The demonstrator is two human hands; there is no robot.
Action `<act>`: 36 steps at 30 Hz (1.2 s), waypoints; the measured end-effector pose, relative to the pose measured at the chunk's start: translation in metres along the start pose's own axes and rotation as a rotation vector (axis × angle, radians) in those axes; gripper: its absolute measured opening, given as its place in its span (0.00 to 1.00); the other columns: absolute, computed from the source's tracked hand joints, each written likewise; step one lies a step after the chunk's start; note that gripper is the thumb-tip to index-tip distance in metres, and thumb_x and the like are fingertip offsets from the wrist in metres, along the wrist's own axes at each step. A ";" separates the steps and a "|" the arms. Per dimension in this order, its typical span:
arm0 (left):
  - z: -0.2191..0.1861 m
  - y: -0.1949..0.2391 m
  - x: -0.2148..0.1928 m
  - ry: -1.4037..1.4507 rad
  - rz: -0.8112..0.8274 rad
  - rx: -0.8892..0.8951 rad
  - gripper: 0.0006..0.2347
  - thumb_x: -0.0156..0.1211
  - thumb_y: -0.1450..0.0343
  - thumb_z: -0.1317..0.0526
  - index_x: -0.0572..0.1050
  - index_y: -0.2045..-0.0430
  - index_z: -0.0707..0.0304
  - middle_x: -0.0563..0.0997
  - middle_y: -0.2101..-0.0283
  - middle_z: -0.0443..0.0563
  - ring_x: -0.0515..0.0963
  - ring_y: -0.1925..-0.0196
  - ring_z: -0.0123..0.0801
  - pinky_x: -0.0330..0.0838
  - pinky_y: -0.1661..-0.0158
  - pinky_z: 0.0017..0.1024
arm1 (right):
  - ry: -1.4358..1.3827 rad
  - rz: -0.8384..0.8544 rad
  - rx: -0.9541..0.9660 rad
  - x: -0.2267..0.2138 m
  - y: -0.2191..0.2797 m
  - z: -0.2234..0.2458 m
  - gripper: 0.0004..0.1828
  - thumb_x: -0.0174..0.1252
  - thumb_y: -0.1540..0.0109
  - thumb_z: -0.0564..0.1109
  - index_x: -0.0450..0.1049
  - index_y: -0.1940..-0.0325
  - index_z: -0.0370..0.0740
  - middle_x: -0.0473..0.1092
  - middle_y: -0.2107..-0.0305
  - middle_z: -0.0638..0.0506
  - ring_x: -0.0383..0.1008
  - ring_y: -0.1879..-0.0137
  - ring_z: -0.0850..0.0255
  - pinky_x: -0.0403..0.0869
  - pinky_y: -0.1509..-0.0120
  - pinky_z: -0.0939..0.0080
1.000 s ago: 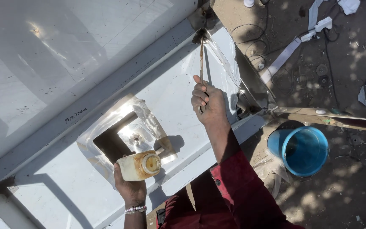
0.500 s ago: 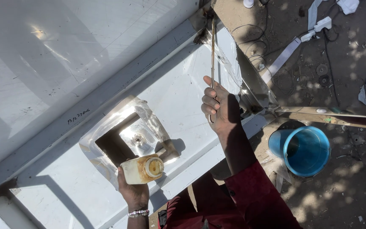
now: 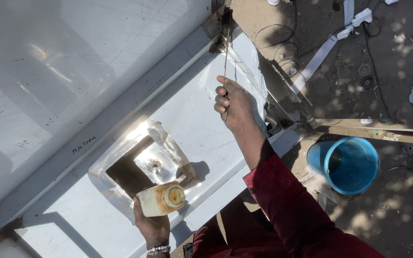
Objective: Applying a substance to metal joints and a stainless steel pipe using an applicator stick.
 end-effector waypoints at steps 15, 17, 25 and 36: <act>0.018 -0.004 0.012 -0.051 0.036 -0.037 0.26 0.61 0.16 0.36 0.79 0.31 0.53 0.83 0.34 0.58 0.83 0.34 0.51 0.79 0.34 0.54 | 0.256 -0.143 0.037 -0.001 0.025 -0.022 0.12 0.51 0.17 0.42 0.78 0.34 0.42 0.69 0.70 0.52 0.58 0.78 0.65 0.59 0.78 0.58; 0.018 -0.003 0.013 -0.053 0.035 -0.030 0.25 0.60 0.15 0.37 0.79 0.32 0.53 0.83 0.34 0.58 0.84 0.35 0.52 0.79 0.35 0.56 | 0.274 -0.126 0.047 -0.001 0.030 -0.024 0.13 0.49 0.18 0.42 0.77 0.32 0.42 0.68 0.70 0.52 0.58 0.77 0.65 0.59 0.78 0.58; 0.027 0.010 0.038 0.020 -0.020 -0.045 0.25 0.57 0.13 0.40 0.82 0.32 0.60 0.88 0.31 0.72 0.87 0.32 0.57 0.79 0.31 0.56 | 0.264 -0.108 0.043 0.007 0.024 -0.031 0.12 0.49 0.19 0.41 0.76 0.34 0.43 0.69 0.69 0.50 0.60 0.78 0.62 0.61 0.76 0.54; 0.037 -0.005 0.007 0.047 -0.006 -0.016 0.17 0.65 0.14 0.42 0.84 0.44 0.54 0.89 0.46 0.55 0.89 0.44 0.50 0.86 0.43 0.55 | 0.526 -0.103 -0.066 -0.037 0.023 -0.006 0.13 0.54 0.16 0.43 0.82 0.31 0.40 0.69 0.71 0.52 0.57 0.79 0.66 0.58 0.79 0.61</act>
Point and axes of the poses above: each hand's wrist, its own y-axis away from the middle knuckle, its own x-axis out of the palm, z = x × y, the point moved 8 cm from there along -y, towards the middle knuckle
